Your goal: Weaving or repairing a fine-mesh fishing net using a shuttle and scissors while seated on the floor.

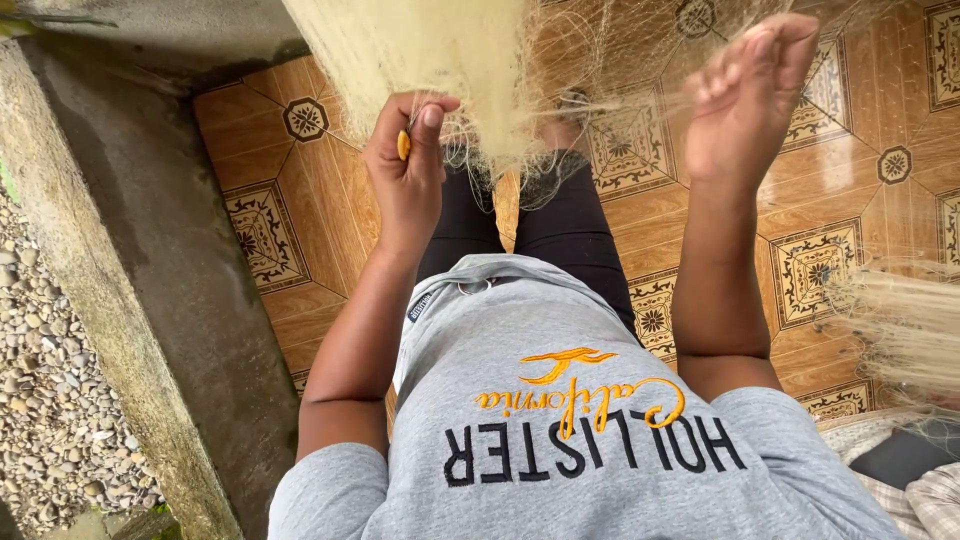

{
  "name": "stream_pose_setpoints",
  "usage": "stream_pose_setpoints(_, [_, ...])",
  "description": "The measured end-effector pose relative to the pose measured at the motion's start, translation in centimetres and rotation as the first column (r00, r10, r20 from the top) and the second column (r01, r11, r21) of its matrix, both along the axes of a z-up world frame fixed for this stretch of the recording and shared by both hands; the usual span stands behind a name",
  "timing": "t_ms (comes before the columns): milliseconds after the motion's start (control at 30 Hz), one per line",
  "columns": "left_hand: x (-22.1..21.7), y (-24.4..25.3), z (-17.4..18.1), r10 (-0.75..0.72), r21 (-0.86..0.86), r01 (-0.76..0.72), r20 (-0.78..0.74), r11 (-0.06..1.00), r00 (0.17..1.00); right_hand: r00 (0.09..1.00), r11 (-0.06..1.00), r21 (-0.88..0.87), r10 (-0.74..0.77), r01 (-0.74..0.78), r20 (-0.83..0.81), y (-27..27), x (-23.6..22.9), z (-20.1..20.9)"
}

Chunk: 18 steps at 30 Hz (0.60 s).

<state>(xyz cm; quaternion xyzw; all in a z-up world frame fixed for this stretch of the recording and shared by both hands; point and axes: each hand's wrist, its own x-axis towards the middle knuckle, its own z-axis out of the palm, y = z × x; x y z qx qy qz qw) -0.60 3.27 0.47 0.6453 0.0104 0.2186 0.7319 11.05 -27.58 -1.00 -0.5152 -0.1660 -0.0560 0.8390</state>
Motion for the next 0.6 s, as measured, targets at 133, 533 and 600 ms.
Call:
stream_pose_setpoints(133, [0.9,-0.3,0.5,-0.030,-0.040,0.032,0.040,0.999,0.999,1.000,0.999,0.048,-0.012,0.014,-0.029,-1.5,0.7,-1.2])
stream_pose_setpoints(533, [-0.4,-1.4,-0.7,-0.146,-0.004,0.147,0.068,0.989,0.987,0.988,0.944,-0.318,-0.040,0.087,0.151,4.0,-4.4,0.8])
stream_pose_setpoints(600, [-1.3,-2.4,0.9,-0.212,0.211,0.223,-0.073,0.952,0.975,0.951,0.795,-0.607,0.193,-0.008,0.240,7.0,-8.0,0.2])
